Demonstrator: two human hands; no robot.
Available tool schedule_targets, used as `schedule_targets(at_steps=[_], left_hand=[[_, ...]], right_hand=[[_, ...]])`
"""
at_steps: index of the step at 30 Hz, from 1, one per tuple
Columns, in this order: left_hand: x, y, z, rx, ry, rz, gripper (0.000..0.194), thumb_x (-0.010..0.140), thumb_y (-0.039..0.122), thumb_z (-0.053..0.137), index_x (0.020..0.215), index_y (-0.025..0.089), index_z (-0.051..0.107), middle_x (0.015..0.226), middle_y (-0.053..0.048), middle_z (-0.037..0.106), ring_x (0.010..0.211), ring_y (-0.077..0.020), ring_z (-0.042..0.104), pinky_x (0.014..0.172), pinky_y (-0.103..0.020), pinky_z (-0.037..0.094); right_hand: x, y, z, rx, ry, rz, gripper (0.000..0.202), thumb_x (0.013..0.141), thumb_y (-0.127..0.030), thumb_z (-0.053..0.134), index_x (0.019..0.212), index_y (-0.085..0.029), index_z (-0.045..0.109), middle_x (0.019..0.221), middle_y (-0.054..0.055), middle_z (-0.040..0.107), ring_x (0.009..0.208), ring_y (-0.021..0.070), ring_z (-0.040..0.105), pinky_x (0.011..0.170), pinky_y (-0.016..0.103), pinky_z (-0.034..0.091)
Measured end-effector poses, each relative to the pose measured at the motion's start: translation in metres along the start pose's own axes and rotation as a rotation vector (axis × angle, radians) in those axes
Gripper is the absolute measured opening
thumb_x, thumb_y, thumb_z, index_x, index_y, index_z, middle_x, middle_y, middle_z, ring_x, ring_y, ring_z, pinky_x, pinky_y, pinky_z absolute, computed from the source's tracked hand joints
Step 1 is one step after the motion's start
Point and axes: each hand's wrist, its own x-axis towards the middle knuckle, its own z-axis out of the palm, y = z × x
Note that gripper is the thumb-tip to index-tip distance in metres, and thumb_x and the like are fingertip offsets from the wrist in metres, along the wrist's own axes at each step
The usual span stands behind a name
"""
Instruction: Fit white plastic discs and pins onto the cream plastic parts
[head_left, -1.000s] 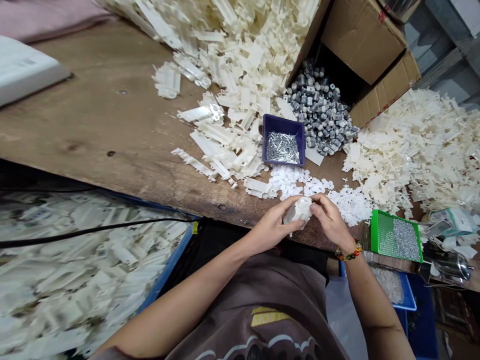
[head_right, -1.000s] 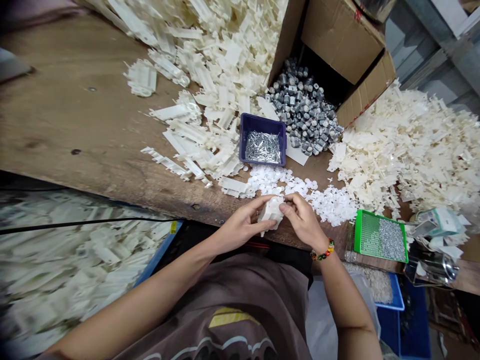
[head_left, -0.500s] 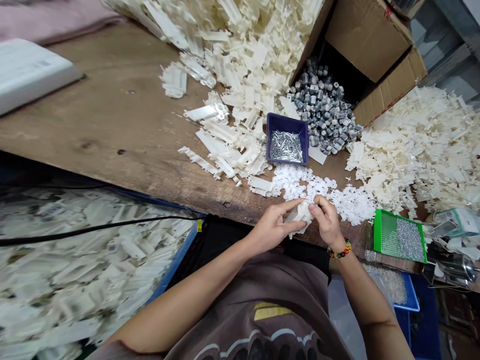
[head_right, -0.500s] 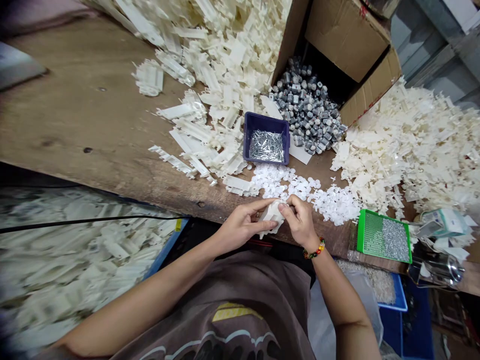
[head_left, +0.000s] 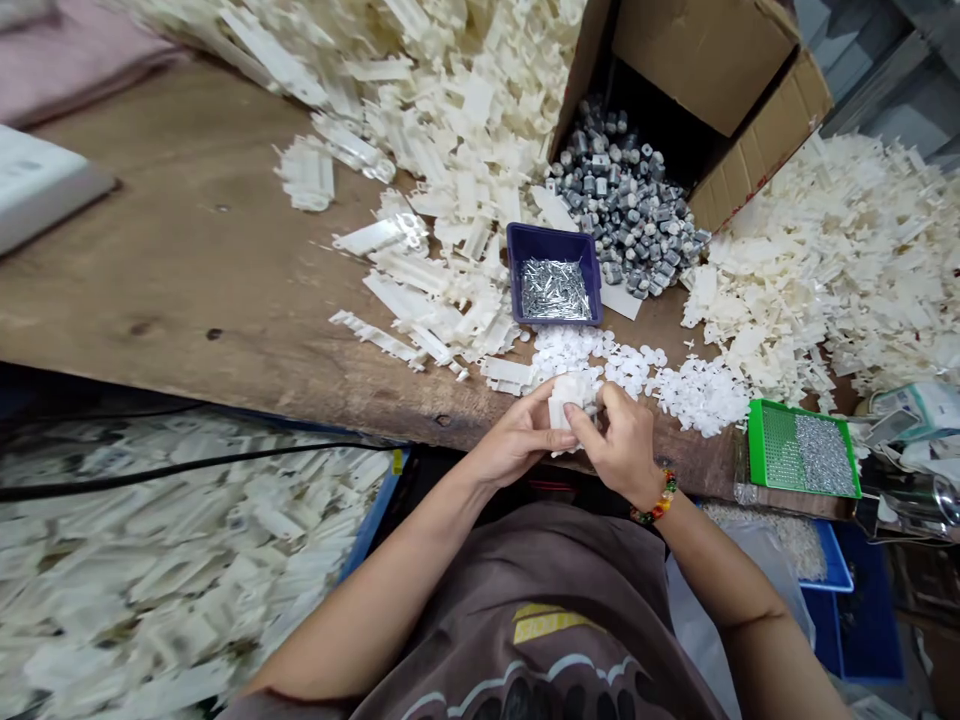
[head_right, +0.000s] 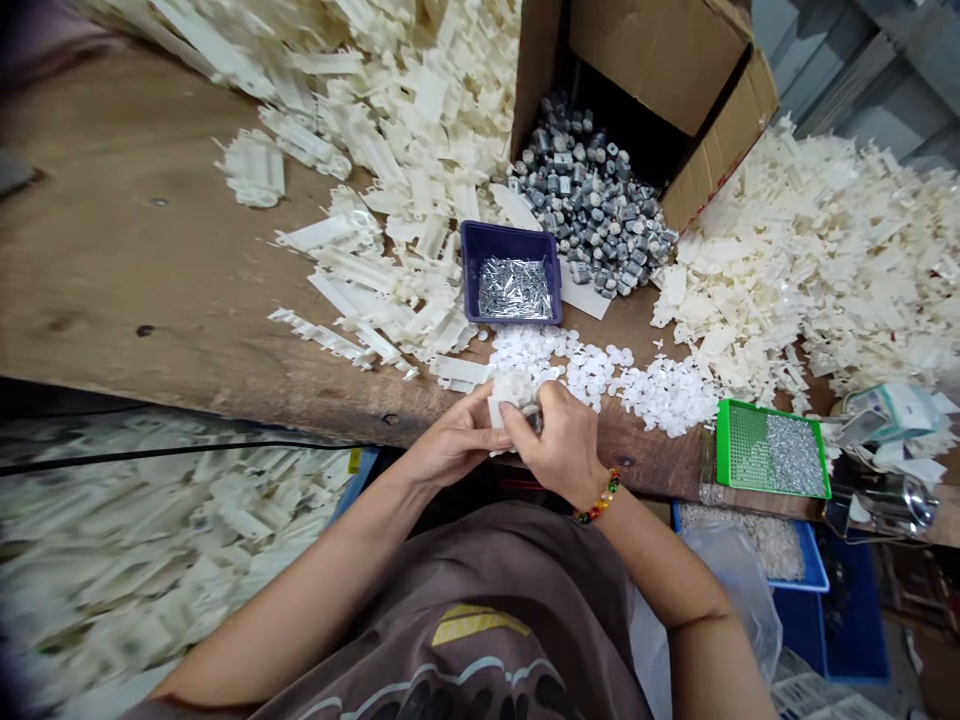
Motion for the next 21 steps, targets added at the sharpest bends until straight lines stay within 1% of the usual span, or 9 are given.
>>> schedule_targets(at_steps=[2,3,5,7,10,13,16,19,21], left_hand=[[-0.001,-0.001,-0.001,-0.035,0.021,-0.02,0.052,0.051,0.011,0.08,0.1,0.019,0.064,0.086,-0.003,0.066,0.074,-0.0141,0.06,0.065,-0.021,0.048],[-0.001,-0.002,-0.003,-0.052,0.04,-0.032,0.054,0.049,0.011,0.08,0.1,0.02,0.064,0.087,-0.003,0.067,0.075,-0.0146,0.061,0.065,-0.021,0.048],[-0.001,-0.004,-0.009,-0.081,0.085,-0.054,0.058,0.046,0.011,0.08,0.1,0.022,0.064,0.088,-0.002,0.067,0.075,-0.0156,0.061,0.064,-0.022,0.048],[-0.001,-0.006,-0.016,-0.1,0.125,-0.054,0.063,0.043,0.009,0.079,0.103,0.023,0.063,0.09,-0.002,0.068,0.079,-0.0171,0.062,0.066,-0.023,0.049],[-0.001,-0.01,-0.024,-0.106,0.147,-0.031,0.062,0.041,0.008,0.078,0.1,0.023,0.064,0.089,-0.002,0.068,0.083,-0.0188,0.063,0.072,-0.025,0.05],[-0.002,-0.011,-0.025,-0.085,0.112,-0.048,0.051,0.041,0.009,0.079,0.089,0.021,0.066,0.075,-0.001,0.067,0.074,-0.0187,0.063,0.063,-0.024,0.051],[-0.003,-0.008,-0.022,-0.097,0.027,-0.067,0.051,0.042,0.011,0.081,0.09,0.019,0.066,0.064,0.002,0.063,0.064,-0.0153,0.062,0.056,-0.02,0.048],[-0.004,-0.003,-0.022,-0.117,-0.015,-0.053,0.051,0.045,0.011,0.081,0.093,0.018,0.066,0.065,0.002,0.064,0.057,-0.0112,0.06,0.053,-0.017,0.046],[-0.004,0.0,-0.023,-0.133,0.008,-0.021,0.052,0.045,0.011,0.082,0.094,0.019,0.065,0.075,0.001,0.068,0.065,-0.0122,0.063,0.059,-0.018,0.049]], right_hand=[[-0.002,-0.005,0.005,-0.013,0.078,-0.027,0.027,0.087,-0.041,0.047,0.068,-0.022,0.039,0.064,0.0,0.049,0.059,0.0145,0.046,0.057,0.028,0.035],[-0.001,-0.008,0.007,-0.03,0.087,-0.045,0.026,0.087,-0.041,0.046,0.069,-0.022,0.04,0.065,0.001,0.05,0.06,0.0151,0.048,0.058,0.028,0.036],[0.001,-0.014,0.009,-0.083,0.051,-0.079,0.025,0.088,-0.042,0.045,0.074,-0.022,0.044,0.07,0.003,0.052,0.064,0.0167,0.049,0.06,0.029,0.038],[0.003,-0.02,0.008,-0.142,-0.003,-0.103,0.027,0.088,-0.047,0.045,0.079,-0.021,0.047,0.074,0.005,0.054,0.067,0.0182,0.051,0.061,0.03,0.04],[0.006,-0.029,0.007,-0.203,-0.003,-0.123,0.033,0.087,-0.051,0.046,0.083,-0.019,0.05,0.077,0.008,0.055,0.071,0.0196,0.052,0.063,0.031,0.041],[0.008,-0.034,0.01,-0.254,0.039,-0.145,0.033,0.09,-0.049,0.042,0.084,-0.018,0.052,0.076,0.009,0.056,0.071,0.0191,0.052,0.064,0.031,0.041],[0.009,-0.034,0.015,-0.273,0.051,-0.157,0.034,0.092,-0.045,0.038,0.081,-0.017,0.053,0.073,0.007,0.057,0.068,0.0168,0.051,0.063,0.029,0.04],[0.01,-0.031,0.014,-0.224,0.02,-0.143,0.034,0.092,-0.045,0.037,0.081,-0.017,0.052,0.074,0.006,0.058,0.069,0.0158,0.052,0.064,0.027,0.041],[0.009,-0.028,0.007,-0.158,-0.016,-0.171,0.031,0.093,-0.043,0.037,0.086,-0.017,0.051,0.08,0.006,0.058,0.073,0.016,0.053,0.066,0.027,0.042]])
